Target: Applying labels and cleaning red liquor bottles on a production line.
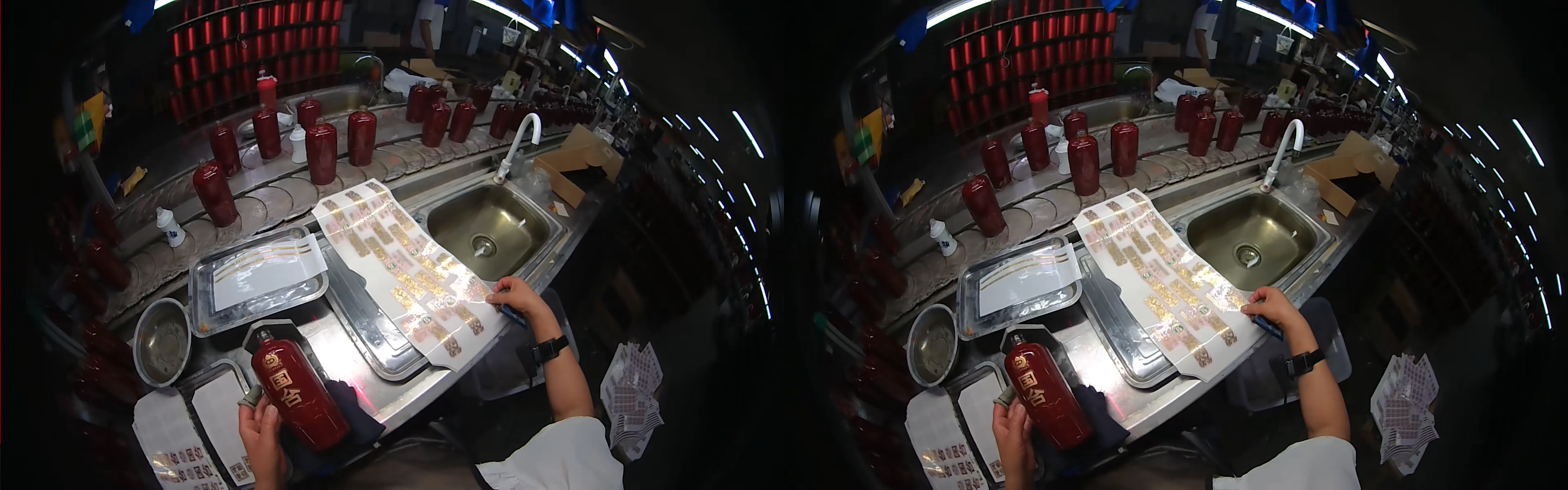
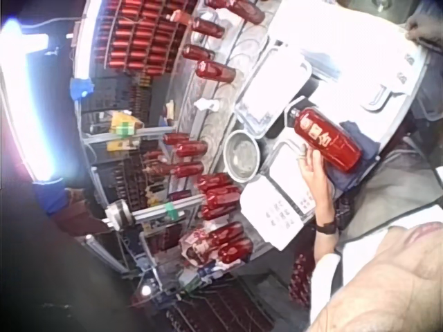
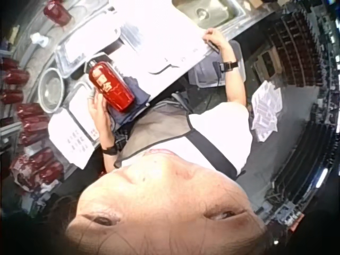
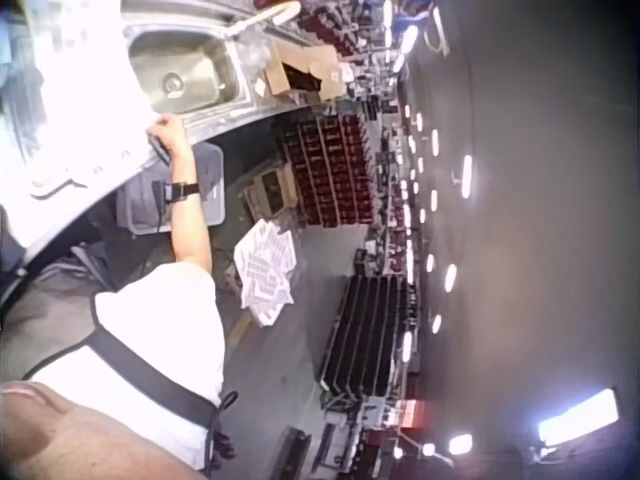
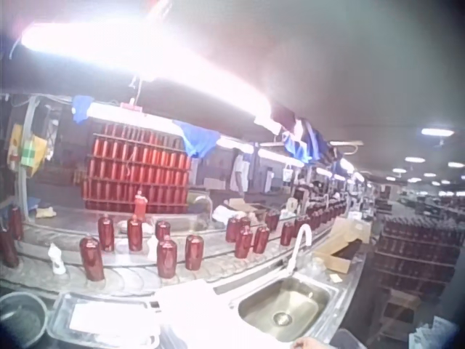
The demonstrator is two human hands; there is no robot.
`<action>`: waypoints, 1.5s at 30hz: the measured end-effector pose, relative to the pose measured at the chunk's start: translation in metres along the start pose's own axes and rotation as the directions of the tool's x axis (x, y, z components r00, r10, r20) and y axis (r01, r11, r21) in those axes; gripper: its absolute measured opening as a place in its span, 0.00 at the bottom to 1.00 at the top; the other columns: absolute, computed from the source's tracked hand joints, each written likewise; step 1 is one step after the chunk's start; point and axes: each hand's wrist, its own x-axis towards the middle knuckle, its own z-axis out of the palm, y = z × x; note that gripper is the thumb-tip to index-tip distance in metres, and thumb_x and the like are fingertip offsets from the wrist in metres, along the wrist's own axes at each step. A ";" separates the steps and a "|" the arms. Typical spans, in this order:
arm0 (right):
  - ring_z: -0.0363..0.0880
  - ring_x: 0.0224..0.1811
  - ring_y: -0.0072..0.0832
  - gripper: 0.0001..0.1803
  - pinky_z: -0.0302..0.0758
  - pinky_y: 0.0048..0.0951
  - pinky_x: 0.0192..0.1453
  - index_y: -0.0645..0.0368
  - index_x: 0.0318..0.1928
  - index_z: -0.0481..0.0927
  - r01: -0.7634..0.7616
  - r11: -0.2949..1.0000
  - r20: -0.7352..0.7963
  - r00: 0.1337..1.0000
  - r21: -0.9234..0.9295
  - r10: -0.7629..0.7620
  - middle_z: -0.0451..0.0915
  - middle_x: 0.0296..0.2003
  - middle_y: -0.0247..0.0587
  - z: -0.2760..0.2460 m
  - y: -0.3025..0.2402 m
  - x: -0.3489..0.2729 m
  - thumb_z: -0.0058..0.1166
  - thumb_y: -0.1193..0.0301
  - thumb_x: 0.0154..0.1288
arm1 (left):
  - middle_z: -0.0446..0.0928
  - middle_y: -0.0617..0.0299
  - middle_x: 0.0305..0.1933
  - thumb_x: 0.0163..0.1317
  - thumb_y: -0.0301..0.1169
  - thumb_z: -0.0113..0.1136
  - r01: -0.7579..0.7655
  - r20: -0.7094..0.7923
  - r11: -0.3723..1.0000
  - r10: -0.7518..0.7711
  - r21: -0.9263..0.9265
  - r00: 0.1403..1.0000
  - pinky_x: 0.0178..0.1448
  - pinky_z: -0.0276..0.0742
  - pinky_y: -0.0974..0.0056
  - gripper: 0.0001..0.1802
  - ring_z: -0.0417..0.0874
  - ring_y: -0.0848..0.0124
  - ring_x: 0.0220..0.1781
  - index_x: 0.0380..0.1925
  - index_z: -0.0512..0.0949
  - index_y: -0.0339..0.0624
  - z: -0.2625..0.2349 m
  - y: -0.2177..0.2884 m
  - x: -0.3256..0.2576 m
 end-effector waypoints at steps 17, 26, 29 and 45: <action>0.82 0.27 0.23 0.09 0.77 0.27 0.34 0.65 0.30 0.86 0.137 0.986 -0.105 0.984 -0.090 -0.146 0.87 0.26 0.38 -0.037 0.008 0.038 0.73 0.74 0.53 | 0.76 0.50 0.65 0.75 0.28 0.60 0.057 -0.026 0.998 -0.058 -0.032 0.998 0.59 0.80 0.71 0.28 0.82 0.69 0.60 0.70 0.65 0.31 0.001 0.005 0.000; 0.88 0.38 0.39 0.13 0.81 0.39 0.46 0.50 0.33 0.91 -0.147 0.800 -0.294 0.955 -0.582 -0.038 0.89 0.33 0.39 -0.074 -0.024 0.116 0.77 0.61 0.47 | 0.80 0.56 0.57 0.75 0.27 0.59 0.034 -0.052 0.999 -0.036 -0.039 0.998 0.53 0.81 0.73 0.22 0.83 0.73 0.52 0.66 0.69 0.33 0.004 0.004 -0.002; 0.88 0.48 0.41 0.19 0.82 0.41 0.51 0.49 0.40 0.91 -0.264 0.645 -0.316 0.948 -0.717 0.037 0.90 0.44 0.41 -0.060 -0.032 0.136 0.79 0.60 0.47 | 0.80 0.58 0.54 0.75 0.27 0.59 0.057 -0.149 0.998 -0.061 -0.032 0.987 0.48 0.79 0.75 0.21 0.83 0.75 0.48 0.65 0.70 0.34 0.016 0.012 -0.005; 0.89 0.44 0.46 0.18 0.84 0.43 0.50 0.54 0.40 0.91 -0.227 0.580 -0.258 0.966 -0.782 0.030 0.89 0.41 0.48 -0.065 -0.038 0.160 0.73 0.65 0.46 | 0.75 0.41 0.66 0.74 0.26 0.58 0.041 -0.131 0.991 -0.024 0.129 0.991 0.62 0.83 0.57 0.26 0.83 0.53 0.62 0.66 0.61 0.33 0.008 0.044 0.000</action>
